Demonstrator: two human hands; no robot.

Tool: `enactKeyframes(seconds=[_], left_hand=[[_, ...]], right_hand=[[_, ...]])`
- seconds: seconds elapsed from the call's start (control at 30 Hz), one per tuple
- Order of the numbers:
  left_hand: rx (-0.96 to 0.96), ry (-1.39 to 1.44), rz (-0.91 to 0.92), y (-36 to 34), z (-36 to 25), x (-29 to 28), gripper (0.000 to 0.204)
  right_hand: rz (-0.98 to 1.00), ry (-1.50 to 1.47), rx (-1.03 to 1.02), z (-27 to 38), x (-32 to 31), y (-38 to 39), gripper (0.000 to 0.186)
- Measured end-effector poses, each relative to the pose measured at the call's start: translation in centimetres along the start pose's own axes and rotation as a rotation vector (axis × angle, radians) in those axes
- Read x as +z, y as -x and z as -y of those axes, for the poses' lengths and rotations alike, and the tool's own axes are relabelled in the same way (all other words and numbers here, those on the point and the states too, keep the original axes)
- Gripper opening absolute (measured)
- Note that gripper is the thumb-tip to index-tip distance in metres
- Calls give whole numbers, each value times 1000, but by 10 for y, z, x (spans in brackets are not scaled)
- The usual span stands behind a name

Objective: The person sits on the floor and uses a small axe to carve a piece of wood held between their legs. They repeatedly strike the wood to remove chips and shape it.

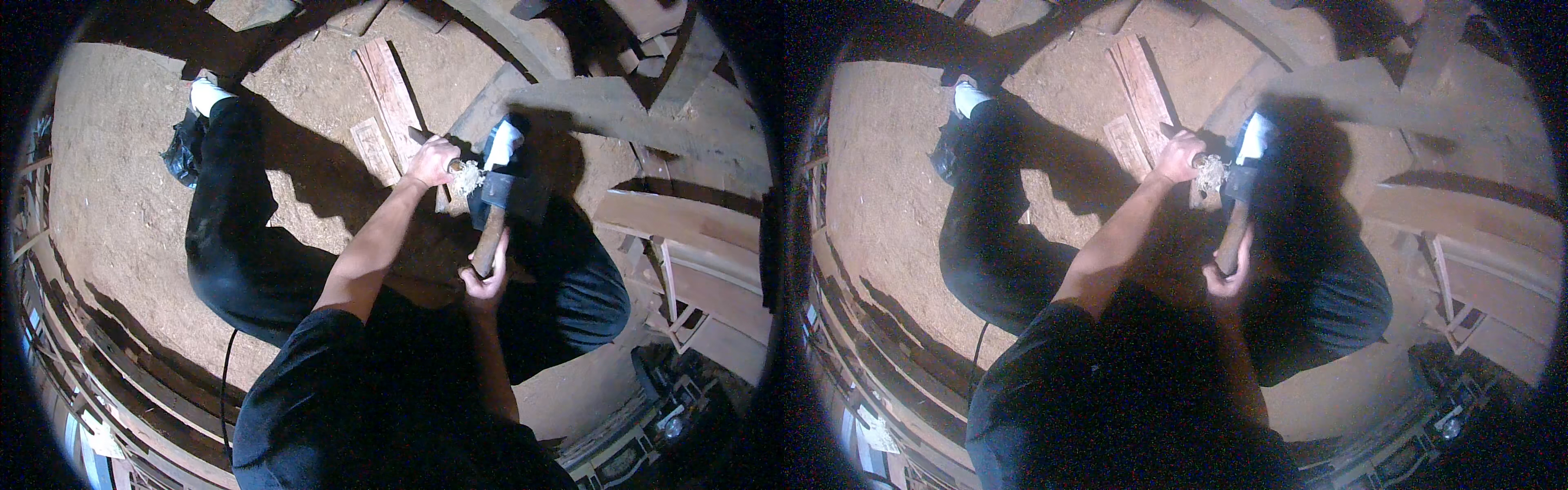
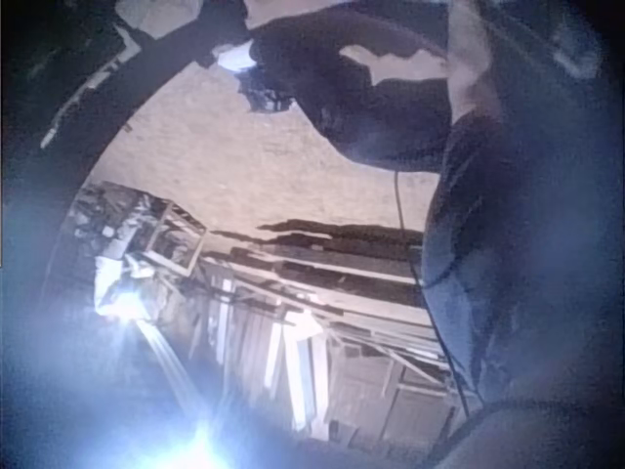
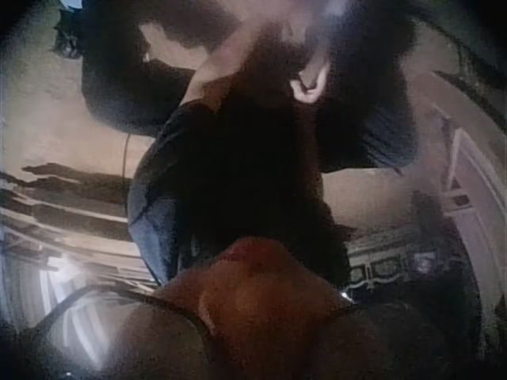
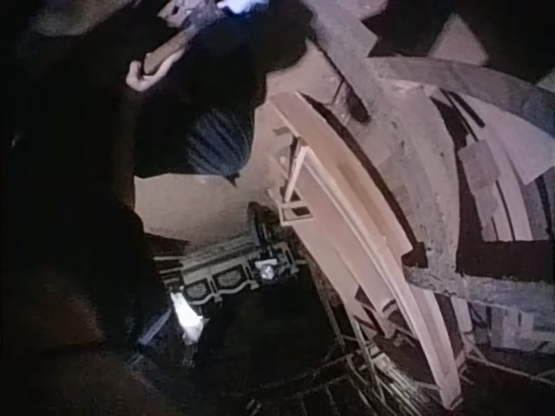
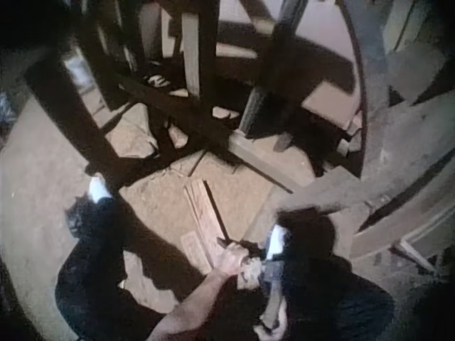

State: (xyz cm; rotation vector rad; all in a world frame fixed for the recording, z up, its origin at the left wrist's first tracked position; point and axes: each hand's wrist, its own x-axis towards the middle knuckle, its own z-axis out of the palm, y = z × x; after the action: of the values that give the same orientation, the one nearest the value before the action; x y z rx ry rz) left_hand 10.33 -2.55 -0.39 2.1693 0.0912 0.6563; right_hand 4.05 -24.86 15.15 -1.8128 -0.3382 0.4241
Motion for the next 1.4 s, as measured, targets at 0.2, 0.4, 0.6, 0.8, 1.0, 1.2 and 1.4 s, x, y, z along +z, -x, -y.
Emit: enactKeyframes(seconds=[0.2,0.4,0.6,0.8,1.0,1.2,1.4], left_hand=[[-7,-7,14,0,-1,-3,32],[8,-4,-7,1,-2,-2,32],[-6,18,-34,0,-3,-7,29],[-20,47,-129,-19,-18,-10,23],[6,17,-89,-10,-2,-17,26],[50,-5,-52,-4,6,-10,26],[-12,46,-20,-8,2,-16,24]], right_hand=[[-88,98,243,26,-4,1,99],[-67,108,249,30,-1,1,100],[19,74,209,24,-1,1,100],[-2,-28,260,28,1,-2,101],[-13,3,250,33,-5,-1,99],[1,12,278,39,-5,-2,100],[37,26,280,39,-5,-2,103]])
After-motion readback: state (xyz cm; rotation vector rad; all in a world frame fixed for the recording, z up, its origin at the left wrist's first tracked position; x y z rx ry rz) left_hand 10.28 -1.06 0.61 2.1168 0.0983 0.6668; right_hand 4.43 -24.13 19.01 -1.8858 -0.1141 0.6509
